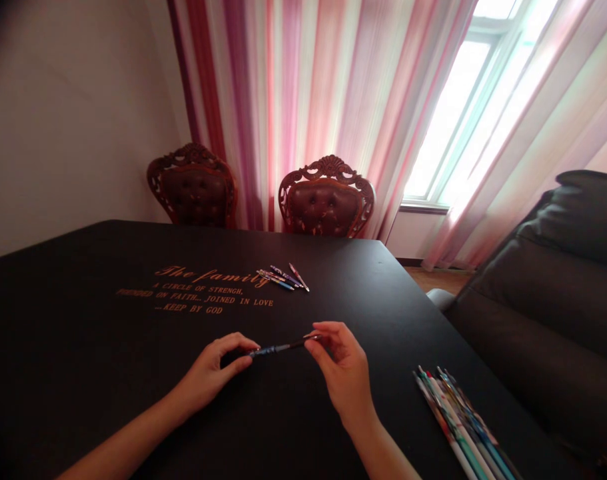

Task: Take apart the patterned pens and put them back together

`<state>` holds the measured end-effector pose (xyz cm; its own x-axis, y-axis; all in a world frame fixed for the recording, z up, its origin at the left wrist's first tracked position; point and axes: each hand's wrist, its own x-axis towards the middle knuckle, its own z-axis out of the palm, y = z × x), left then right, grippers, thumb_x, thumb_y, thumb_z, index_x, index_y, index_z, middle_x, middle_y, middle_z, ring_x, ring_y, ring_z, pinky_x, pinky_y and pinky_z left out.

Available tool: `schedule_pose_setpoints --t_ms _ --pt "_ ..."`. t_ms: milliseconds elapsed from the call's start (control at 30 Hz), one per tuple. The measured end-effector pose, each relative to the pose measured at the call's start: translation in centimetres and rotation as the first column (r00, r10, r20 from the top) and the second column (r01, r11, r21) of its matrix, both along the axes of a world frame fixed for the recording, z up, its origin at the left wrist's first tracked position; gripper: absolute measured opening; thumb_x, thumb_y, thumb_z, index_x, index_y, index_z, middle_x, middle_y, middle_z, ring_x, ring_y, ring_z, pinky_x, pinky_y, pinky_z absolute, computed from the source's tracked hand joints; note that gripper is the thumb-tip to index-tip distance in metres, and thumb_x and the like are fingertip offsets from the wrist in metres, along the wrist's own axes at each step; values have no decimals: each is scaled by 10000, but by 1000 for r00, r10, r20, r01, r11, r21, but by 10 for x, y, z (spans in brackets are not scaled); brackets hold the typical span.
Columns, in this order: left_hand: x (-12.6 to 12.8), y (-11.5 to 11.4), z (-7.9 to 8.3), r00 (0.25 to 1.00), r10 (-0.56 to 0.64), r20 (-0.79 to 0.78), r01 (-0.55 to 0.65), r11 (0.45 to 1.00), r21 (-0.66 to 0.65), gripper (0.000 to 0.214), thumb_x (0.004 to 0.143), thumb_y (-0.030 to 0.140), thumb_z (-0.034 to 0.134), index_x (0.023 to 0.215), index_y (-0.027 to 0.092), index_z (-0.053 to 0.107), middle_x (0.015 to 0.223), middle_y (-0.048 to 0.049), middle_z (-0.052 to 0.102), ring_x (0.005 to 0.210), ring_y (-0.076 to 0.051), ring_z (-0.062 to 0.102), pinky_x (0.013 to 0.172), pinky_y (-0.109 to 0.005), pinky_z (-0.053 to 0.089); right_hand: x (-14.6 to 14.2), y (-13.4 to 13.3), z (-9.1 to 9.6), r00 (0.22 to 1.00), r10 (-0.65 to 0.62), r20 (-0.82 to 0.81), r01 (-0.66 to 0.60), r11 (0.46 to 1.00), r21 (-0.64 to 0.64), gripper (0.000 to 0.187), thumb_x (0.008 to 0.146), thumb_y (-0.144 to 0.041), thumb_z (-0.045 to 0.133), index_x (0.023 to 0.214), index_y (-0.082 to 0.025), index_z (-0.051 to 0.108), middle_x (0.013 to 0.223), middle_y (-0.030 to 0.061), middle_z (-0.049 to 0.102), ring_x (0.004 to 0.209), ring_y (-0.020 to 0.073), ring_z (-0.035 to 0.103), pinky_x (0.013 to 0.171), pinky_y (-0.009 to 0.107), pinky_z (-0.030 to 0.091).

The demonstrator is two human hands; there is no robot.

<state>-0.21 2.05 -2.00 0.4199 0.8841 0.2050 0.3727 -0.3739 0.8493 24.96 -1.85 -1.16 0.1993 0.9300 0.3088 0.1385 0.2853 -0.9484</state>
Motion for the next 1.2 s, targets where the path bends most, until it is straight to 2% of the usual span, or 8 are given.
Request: schedule_pose_setpoints --t_ms 167,367,500,600,733,867,1000,1200 --pt "-6 7 -5 995 85 -62 -80 994 76 166 841 278 614 981 274 703 976 -33 710 966 -250 611 897 -358 386 10 4 0 996 -79 -45 80 996 33 235 776 -354 735 929 -224 612 892 38 660 828 197 621 754 321 498" --pt "-13 12 -6 937 206 -283 -149 966 210 161 819 235 628 951 299 694 1015 -28 682 1024 -270 556 892 -404 327 29 14 -9 972 -154 -176 159 987 11 232 780 -354 739 930 -225 618 806 -4 642 749 156 597 727 287 474" --pt "-13 10 -8 903 214 -372 -130 963 238 190 826 222 620 975 315 693 1036 -28 651 1044 -267 533 896 -423 296 25 16 -14 959 -84 -271 72 996 -53 246 758 -362 761 905 -220 624 832 -2 665 763 157 611 747 291 483" --pt "-11 8 -7 908 218 -359 -125 956 264 274 815 234 650 1069 334 668 1079 -34 640 1077 -275 520 914 -434 271 12 13 -16 960 13 -279 -37 996 -79 252 747 -360 771 893 -212 629 872 18 692 785 169 631 762 304 497" --pt "-8 1 2 950 142 -277 -72 966 249 394 776 402 718 1156 343 631 1103 -40 657 1082 -285 523 933 -426 250 -2 8 -17 959 67 -275 -96 991 -93 286 734 -360 783 921 -216 622 891 31 714 806 179 650 772 308 508" --pt "0 -10 11 974 69 -217 -25 980 199 324 839 477 629 1129 333 643 982 -25 694 991 -252 567 925 -419 249 -11 5 -15 963 88 -254 -115 989 -91 289 727 -348 789 913 -216 611 894 38 727 839 192 665 793 322 512" --pt "10 -20 13 979 57 -197 -17 980 199 253 868 441 607 1081 311 651 951 -5 697 947 -223 583 900 -399 263 -20 -2 -11 973 132 -187 -152 983 -101 208 740 -318 780 841 -205 637 891 46 738 843 194 676 793 321 514" --pt "17 -25 14 982 59 -177 -16 972 235 158 885 394 600 911 258 676 876 -1 700 879 -202 593 844 -373 272 -35 -13 -7 975 183 -125 -193 979 -68 121 748 -256 771 827 -217 689 863 33 745 835 196 685 767 312 525"
